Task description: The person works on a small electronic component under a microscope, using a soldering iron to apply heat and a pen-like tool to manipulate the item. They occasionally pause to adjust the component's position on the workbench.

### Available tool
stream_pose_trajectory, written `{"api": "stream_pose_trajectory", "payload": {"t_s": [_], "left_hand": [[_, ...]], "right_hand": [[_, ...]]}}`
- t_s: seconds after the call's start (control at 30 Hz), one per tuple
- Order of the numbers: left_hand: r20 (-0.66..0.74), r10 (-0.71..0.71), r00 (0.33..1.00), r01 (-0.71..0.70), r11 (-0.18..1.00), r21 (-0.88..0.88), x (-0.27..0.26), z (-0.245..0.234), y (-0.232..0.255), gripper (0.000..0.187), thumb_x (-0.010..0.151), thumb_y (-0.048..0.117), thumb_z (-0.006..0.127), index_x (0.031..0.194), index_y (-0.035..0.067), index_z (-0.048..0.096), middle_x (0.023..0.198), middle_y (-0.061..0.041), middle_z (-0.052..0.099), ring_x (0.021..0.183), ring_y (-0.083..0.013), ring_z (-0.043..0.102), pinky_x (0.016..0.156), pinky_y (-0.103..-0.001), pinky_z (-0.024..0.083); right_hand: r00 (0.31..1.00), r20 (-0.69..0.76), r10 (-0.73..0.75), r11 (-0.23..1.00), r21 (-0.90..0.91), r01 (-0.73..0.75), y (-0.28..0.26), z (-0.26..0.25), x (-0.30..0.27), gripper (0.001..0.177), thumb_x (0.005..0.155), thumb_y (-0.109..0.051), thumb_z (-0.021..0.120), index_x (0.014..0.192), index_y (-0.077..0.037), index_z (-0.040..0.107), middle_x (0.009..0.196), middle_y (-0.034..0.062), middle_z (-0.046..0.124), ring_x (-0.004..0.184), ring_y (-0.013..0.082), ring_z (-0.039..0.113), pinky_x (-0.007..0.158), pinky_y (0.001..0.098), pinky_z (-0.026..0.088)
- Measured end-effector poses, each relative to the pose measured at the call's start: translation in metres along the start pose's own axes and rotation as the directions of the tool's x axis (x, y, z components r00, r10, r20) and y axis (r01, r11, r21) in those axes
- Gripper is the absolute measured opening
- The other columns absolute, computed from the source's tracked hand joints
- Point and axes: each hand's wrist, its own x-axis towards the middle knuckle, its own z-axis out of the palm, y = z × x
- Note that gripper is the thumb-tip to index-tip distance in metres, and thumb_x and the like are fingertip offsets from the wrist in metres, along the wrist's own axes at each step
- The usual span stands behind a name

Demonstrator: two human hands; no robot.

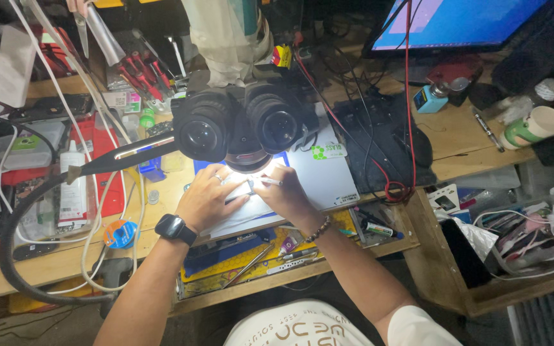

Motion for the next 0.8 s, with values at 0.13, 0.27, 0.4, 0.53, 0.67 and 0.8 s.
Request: {"api": "stream_pose_trajectory", "payload": {"t_s": [0.13, 0.27, 0.4, 0.53, 0.67, 0.8], "left_hand": [[-0.003, 0.004, 1.0, -0.004, 1.0, 0.008, -0.001, 0.001, -0.001, 0.033, 0.086, 0.035, 0.073, 0.108, 0.012, 0.079, 0.113, -0.015, 0.067, 0.115, -0.0348, 0.057, 0.096, -0.046, 0.048], [-0.001, 0.014, 1.0, -0.014, 1.0, 0.024, -0.001, 0.001, -0.002, 0.033, 0.085, 0.035, 0.073, 0.108, 0.012, 0.078, 0.114, -0.015, 0.067, 0.116, -0.0355, 0.057, 0.095, -0.046, 0.047], [0.006, 0.009, 1.0, -0.009, 1.0, 0.0, -0.001, 0.003, -0.003, 0.035, 0.086, 0.035, 0.073, 0.111, 0.011, 0.078, 0.114, -0.015, 0.068, 0.116, -0.0351, 0.057, 0.096, -0.046, 0.047], [-0.004, 0.018, 1.0, -0.018, 1.0, 0.003, -0.001, 0.004, -0.004, 0.034, 0.086, 0.034, 0.073, 0.111, 0.012, 0.078, 0.114, -0.016, 0.067, 0.115, -0.036, 0.057, 0.097, -0.046, 0.047], [-0.012, 0.021, 1.0, -0.021, 0.999, 0.024, -0.001, 0.003, -0.003, 0.034, 0.085, 0.035, 0.074, 0.11, 0.012, 0.078, 0.113, -0.017, 0.067, 0.115, -0.0365, 0.057, 0.096, -0.047, 0.047], [0.028, 0.003, 1.0, -0.004, 1.0, 0.009, 0.0, 0.002, -0.004, 0.033, 0.085, 0.033, 0.074, 0.111, 0.012, 0.078, 0.11, -0.016, 0.067, 0.113, -0.036, 0.058, 0.094, -0.047, 0.048]], "right_hand": [[0.993, -0.023, -0.115, 0.991, -0.078, 0.112, 0.0, -0.001, -0.005, 0.011, 0.073, -0.002, 0.076, 0.069, -0.005, 0.066, 0.069, 0.0085, 0.056, 0.062, 0.0298, 0.059, 0.055, 0.0428, 0.045], [0.989, -0.149, 0.019, 0.999, 0.052, -0.011, -0.006, -0.002, -0.008, 0.015, 0.076, 0.001, 0.076, 0.073, 0.0, 0.061, 0.074, 0.0093, 0.053, 0.066, 0.0293, 0.06, 0.056, 0.0409, 0.046], [0.983, -0.182, 0.029, 0.998, 0.065, -0.017, -0.009, -0.005, -0.011, 0.017, 0.076, 0.002, 0.076, 0.074, -0.002, 0.06, 0.069, 0.011, 0.051, 0.062, 0.0295, 0.058, 0.054, 0.0415, 0.045], [0.969, -0.173, 0.176, 0.975, 0.167, -0.148, -0.013, -0.004, -0.011, 0.025, 0.08, 0.002, 0.075, 0.076, 0.001, 0.051, 0.07, 0.0126, 0.054, 0.064, 0.0314, 0.061, 0.056, 0.0423, 0.047], [0.971, -0.182, 0.154, 0.982, 0.136, -0.13, -0.017, -0.007, -0.008, 0.024, 0.081, 0.001, 0.075, 0.077, 0.002, 0.052, 0.072, 0.013, 0.055, 0.065, 0.0316, 0.061, 0.057, 0.0418, 0.048], [0.982, -0.18, 0.065, 0.997, 0.062, -0.054, -0.024, -0.018, -0.012, 0.014, 0.085, -0.001, 0.076, 0.085, 0.0, 0.062, 0.078, 0.0122, 0.061, 0.068, 0.0261, 0.065, 0.059, 0.0371, 0.051]]}}
